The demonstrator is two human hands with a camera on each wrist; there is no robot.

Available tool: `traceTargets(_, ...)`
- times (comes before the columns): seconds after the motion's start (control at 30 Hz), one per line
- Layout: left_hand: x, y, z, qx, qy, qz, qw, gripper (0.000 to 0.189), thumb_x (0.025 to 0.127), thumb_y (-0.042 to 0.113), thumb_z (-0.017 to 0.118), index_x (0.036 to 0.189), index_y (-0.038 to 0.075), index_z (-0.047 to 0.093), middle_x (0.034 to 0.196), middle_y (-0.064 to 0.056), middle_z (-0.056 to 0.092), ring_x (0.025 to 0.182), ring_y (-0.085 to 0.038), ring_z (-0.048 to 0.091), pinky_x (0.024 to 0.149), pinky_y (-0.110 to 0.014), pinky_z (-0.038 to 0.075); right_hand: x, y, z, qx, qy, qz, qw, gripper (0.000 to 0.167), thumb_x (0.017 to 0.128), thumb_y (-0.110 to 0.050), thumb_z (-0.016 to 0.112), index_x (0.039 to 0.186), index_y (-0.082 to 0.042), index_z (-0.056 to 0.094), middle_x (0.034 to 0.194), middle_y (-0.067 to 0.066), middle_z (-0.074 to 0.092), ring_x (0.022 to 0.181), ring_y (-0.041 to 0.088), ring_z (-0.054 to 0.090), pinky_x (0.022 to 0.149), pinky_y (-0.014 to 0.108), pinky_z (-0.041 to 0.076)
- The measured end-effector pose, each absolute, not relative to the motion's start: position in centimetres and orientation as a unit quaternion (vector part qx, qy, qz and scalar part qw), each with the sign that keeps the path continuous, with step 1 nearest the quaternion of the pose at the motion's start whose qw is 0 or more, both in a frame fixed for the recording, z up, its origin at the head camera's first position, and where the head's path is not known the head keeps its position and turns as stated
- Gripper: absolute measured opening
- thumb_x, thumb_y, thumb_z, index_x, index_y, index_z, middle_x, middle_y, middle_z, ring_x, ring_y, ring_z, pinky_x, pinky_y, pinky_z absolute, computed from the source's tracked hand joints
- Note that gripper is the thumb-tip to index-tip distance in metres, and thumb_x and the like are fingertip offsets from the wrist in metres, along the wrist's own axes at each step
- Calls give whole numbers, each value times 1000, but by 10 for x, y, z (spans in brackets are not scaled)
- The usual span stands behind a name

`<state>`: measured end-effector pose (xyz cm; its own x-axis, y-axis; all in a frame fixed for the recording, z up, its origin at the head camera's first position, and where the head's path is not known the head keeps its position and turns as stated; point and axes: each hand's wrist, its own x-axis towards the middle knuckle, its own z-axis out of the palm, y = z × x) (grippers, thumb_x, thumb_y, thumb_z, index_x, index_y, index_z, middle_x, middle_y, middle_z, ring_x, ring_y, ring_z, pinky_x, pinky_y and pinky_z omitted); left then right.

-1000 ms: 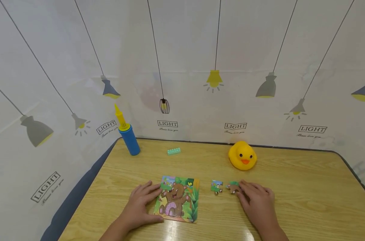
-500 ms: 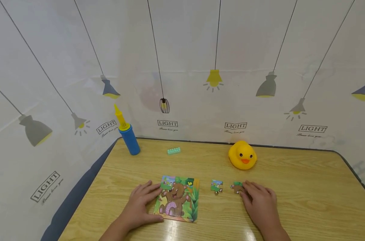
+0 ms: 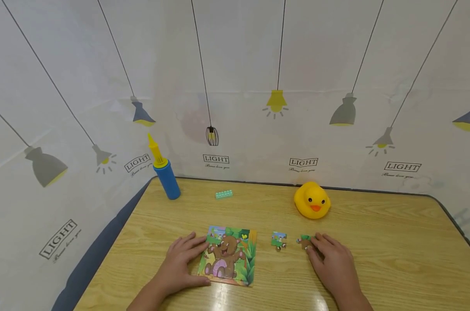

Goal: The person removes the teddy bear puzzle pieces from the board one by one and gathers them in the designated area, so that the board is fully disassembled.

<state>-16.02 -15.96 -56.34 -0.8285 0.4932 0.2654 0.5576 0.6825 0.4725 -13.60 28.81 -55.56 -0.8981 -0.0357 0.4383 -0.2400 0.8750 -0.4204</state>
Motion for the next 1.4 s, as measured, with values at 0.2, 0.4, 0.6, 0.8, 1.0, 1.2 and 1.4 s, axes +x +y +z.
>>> traceTargets(0.2, -160, -159, -562, -279, -917, -282, 40, 104, 70, 80, 83, 149, 14, 65, 159, -1, 55, 152, -40, 40, 120, -73, 23, -137, 284, -554, 72, -936, 246, 240, 31, 89, -16, 86, 113, 3, 80, 119, 25, 75, 112, 52, 69, 92, 72, 53)
traceTargets(0.4, -161, -159, -562, -279, -917, -282, 34, 105, 70, 82, 81, 149, 15, 65, 159, -1, 54, 152, -40, 39, 121, -73, 22, -143, 273, -554, 70, -931, 241, 265, 27, 88, -23, 85, 106, -4, 82, 121, 21, 76, 115, 49, 66, 95, 73, 48)
traceTargets(0.6, -161, -162, -563, -277, -920, -276, 37, 105, 70, 83, 80, 149, 15, 65, 159, 0, 55, 152, -40, 39, 120, -73, 23, -147, 248, -556, 64, -939, 229, 248, 30, 88, -30, 85, 109, -9, 82, 126, 16, 75, 122, 42, 61, 95, 72, 41)
traceTargets(0.8, -162, -161, -563, -281, -918, -278, 37, 104, 71, 83, 80, 149, 16, 65, 159, 0, 54, 152, -40, 39, 120, -73, 23, -149, 217, -555, 70, -947, 226, 219, 34, 89, -35, 84, 111, -10, 81, 128, 14, 74, 126, 41, 58, 99, 72, 37)
traceTargets(1.0, -161, -160, -563, -281, -917, -280, 37, 104, 71, 81, 81, 149, 16, 65, 159, -1, 55, 152, -41, 39, 120, -73, 23, -152, 176, -558, 92, -949, 225, 202, 39, 89, -41, 84, 114, -11, 79, 131, 12, 73, 130, 39, 56, 101, 68, 36)
traceTargets(1.2, -162, -159, -563, -279, -917, -281, 37, 104, 70, 82, 81, 149, 16, 65, 159, 0, 55, 152, -40, 39, 120, -73, 23, -155, 135, -559, 89, -958, 213, 169, 40, 90, -45, 81, 114, -13, 79, 135, 10, 70, 133, 38, 52, 104, 66, 34)
traceTargets(1.4, -163, -159, -563, -280, -917, -281, 38, 104, 70, 82, 81, 149, 16, 65, 158, 0, 55, 152, -40, 40, 119, -73, 24, -154, 112, -557, 58, -964, 206, 160, 44, 89, -41, 77, 116, -7, 77, 137, 16, 67, 135, 42, 48, 106, 68, 34)
